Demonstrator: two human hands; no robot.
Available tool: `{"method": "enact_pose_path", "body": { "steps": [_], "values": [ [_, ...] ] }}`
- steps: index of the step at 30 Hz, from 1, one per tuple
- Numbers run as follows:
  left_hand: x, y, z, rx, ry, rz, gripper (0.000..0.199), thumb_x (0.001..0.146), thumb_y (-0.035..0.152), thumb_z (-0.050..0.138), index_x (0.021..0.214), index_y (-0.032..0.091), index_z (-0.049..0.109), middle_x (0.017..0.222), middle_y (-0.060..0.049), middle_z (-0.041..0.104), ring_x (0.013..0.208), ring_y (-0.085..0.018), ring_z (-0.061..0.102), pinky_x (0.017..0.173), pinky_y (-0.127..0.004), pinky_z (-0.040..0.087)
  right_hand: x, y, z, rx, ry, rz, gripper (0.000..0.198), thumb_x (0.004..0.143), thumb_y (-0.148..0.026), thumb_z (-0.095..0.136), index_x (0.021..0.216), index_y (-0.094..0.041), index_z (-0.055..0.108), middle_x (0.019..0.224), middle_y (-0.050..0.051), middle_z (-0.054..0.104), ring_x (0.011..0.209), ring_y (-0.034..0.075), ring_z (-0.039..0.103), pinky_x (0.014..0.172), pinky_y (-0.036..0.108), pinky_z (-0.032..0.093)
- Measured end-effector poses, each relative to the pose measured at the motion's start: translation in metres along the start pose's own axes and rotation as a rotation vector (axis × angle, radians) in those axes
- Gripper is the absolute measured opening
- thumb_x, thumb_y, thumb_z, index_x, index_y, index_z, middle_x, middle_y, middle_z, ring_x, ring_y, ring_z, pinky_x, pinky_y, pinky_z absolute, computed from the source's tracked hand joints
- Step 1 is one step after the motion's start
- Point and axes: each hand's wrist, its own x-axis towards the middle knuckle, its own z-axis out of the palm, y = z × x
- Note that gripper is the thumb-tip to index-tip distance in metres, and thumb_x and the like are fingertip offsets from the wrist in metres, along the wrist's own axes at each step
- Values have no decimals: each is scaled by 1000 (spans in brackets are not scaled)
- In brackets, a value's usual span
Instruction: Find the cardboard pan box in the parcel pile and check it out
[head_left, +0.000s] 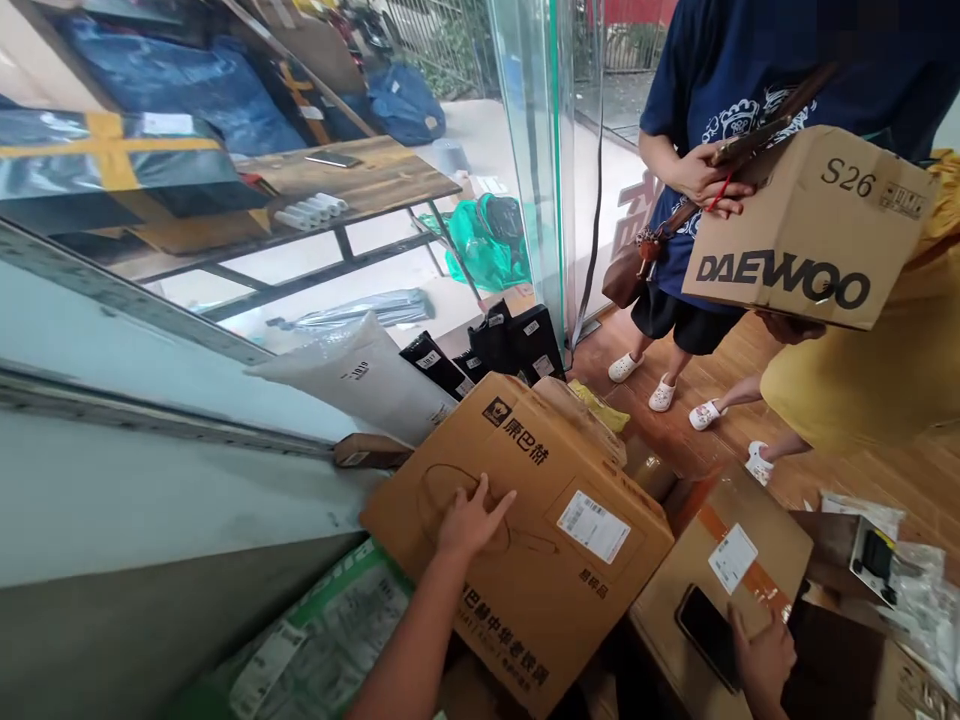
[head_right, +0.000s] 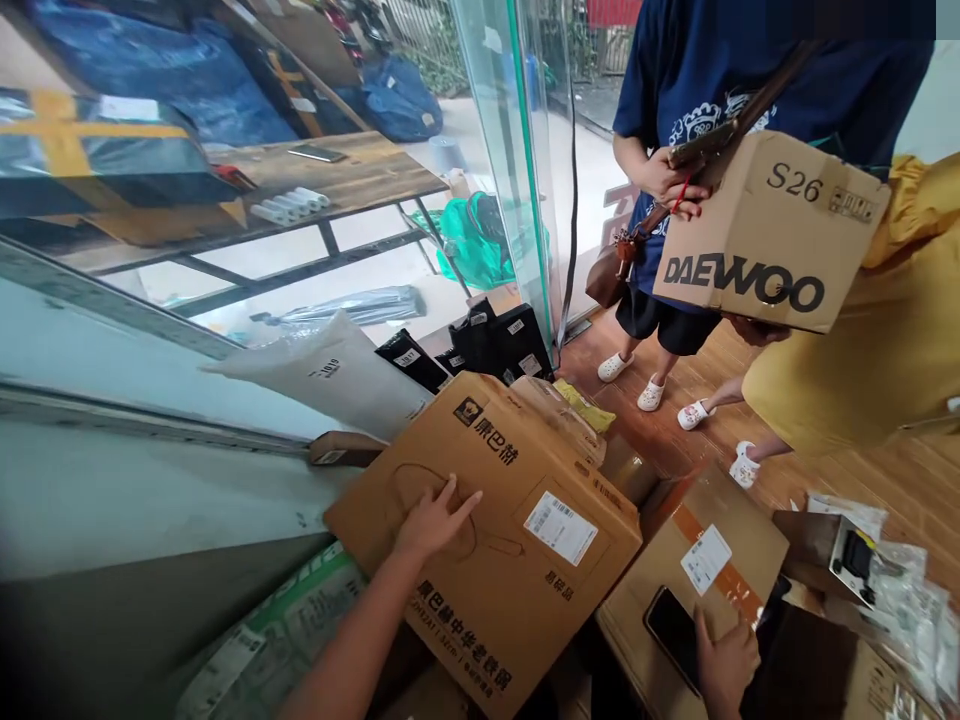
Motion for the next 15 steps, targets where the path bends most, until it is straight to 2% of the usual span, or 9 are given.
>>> {"method": "enact_pose_path", "body": {
  "steps": [1,3,5,7,9,11,13,15],
  "values": [
    [-4,-4,6,-5,-1,-5,94,90,66,41,159,4,27,159,-34,30,145,-43,39,115,-49,36,-6,5,-1,-15,-7,-47,135,64,-101,28,134,13,49,123,46,55,124,63,50,102,75,40],
    [-10,-11,19,-18,17,-7,97,89,64,42,157,-3,26,161,-35,26,147,-42,37,119,-46,32,-21,-8,9,25,-60,-267,124,70,-96,35,140,5,44,132,39,55,130,54,51,109,67,42],
    [-11,-15,32,-36,56,-4,99,89,65,41,156,-7,25,162,-35,23,150,-42,32,121,-46,29,-36,-51,28,98,-140,-524,102,82,-82,47,148,-5,37,146,30,50,139,44,48,115,60,40],
    [-9,-16,42,-60,97,5,101,89,67,39,155,-8,26,162,-34,23,151,-42,28,122,-48,27,-47,-110,47,80,-214,-668,94,85,-71,55,152,-8,34,155,26,43,146,40,39,119,58,37],
    [-5,-18,48,-81,126,16,100,89,69,38,155,-6,28,163,-32,22,151,-41,28,122,-50,27,-54,-168,62,9,-321,-681,88,83,-68,61,148,-12,45,156,22,46,147,41,39,119,56,38],
    [-3,-25,50,-116,139,36,97,88,68,39,156,-1,31,165,-29,23,150,-41,31,122,-51,28,-53,-209,68,-49,-451,-609,76,84,-63,63,141,-14,56,146,18,58,136,37,54,114,51,45],
    [-2,-39,54,-225,144,87,91,88,66,38,155,5,38,166,-23,24,150,-39,32,122,-52,27,-49,-229,67,-88,-523,-548,69,87,-61,61,139,-17,59,138,15,65,127,34,61,108,46,50],
    [-8,-60,65,-418,202,130,85,88,64,35,154,10,43,166,-17,30,151,-34,31,124,-49,26,-42,-234,63,-120,-544,-503,66,89,-60,58,140,-18,59,136,13,67,125,33,63,103,44,53]
  ]
}}
